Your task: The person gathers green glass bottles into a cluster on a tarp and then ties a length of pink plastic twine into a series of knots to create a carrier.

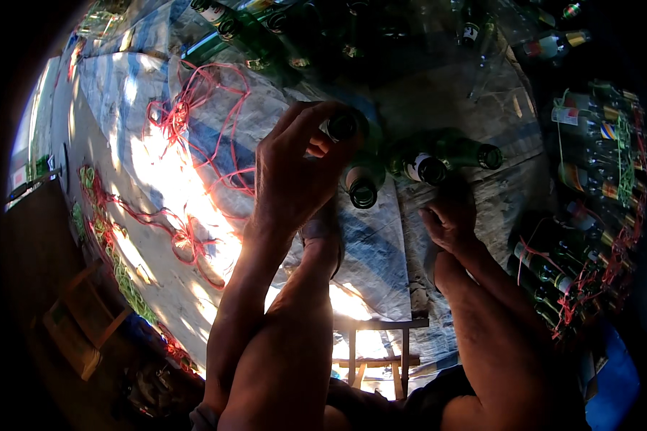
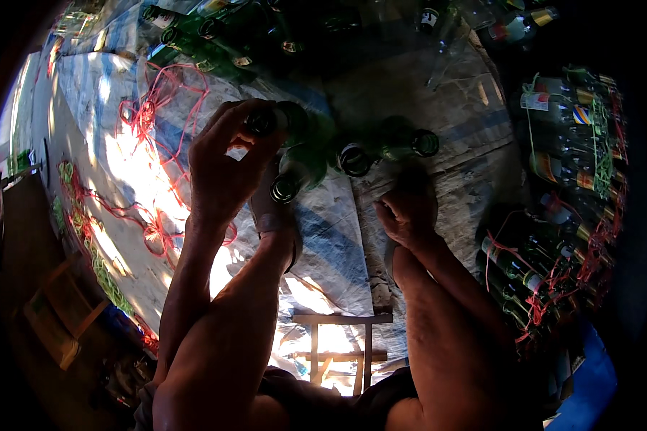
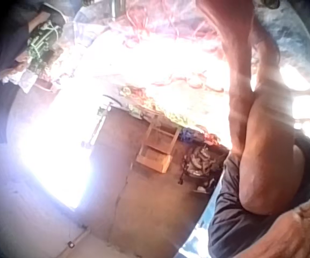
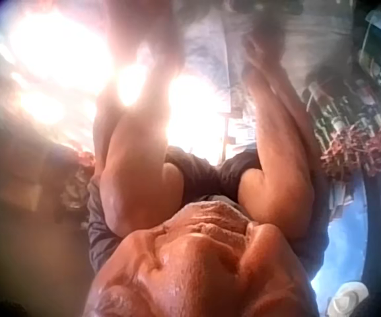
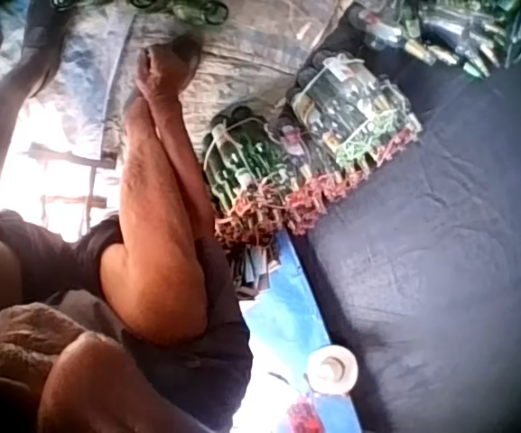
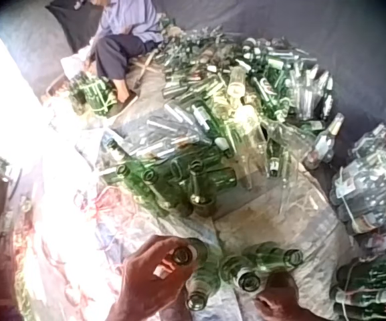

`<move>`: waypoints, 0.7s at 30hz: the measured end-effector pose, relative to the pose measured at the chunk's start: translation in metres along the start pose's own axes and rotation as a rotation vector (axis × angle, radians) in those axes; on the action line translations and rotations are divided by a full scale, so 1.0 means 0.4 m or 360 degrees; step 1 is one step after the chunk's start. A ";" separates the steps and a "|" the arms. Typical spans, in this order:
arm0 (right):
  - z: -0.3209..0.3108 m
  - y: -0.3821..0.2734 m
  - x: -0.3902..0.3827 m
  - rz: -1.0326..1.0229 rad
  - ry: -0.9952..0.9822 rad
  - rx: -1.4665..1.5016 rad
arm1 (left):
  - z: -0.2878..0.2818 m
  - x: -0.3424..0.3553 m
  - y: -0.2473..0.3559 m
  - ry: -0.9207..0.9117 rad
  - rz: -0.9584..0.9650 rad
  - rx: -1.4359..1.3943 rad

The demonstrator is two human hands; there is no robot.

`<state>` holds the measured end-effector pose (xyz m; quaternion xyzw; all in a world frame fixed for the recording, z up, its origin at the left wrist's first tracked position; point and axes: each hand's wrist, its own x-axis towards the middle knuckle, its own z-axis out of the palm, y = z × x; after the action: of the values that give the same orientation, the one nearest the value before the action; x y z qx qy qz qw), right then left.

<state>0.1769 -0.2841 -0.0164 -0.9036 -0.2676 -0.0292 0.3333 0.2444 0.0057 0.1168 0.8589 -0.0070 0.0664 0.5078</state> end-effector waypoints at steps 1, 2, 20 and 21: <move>0.001 -0.004 0.002 0.0005 0.0022 0.0010 | 0.001 0.000 0.001 -0.0001 0.0000 -0.0001; 0.001 -0.005 0.003 0.0011 0.0044 0.0020 | 0.001 -0.001 0.002 0.0000 0.0006 -0.0019; -0.001 0.019 -0.034 0.0071 -0.0123 0.0219 | 0.004 -0.012 -0.012 -0.0026 -0.0005 -0.0091; -0.004 0.025 -0.038 0.0068 -0.0123 0.0214 | 0.006 -0.013 -0.014 -0.0028 -0.0006 -0.0077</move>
<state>0.1691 -0.2985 -0.0244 -0.8852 -0.2622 0.0310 0.3830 0.2399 0.0060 0.1104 0.8469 -0.0114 0.0576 0.5285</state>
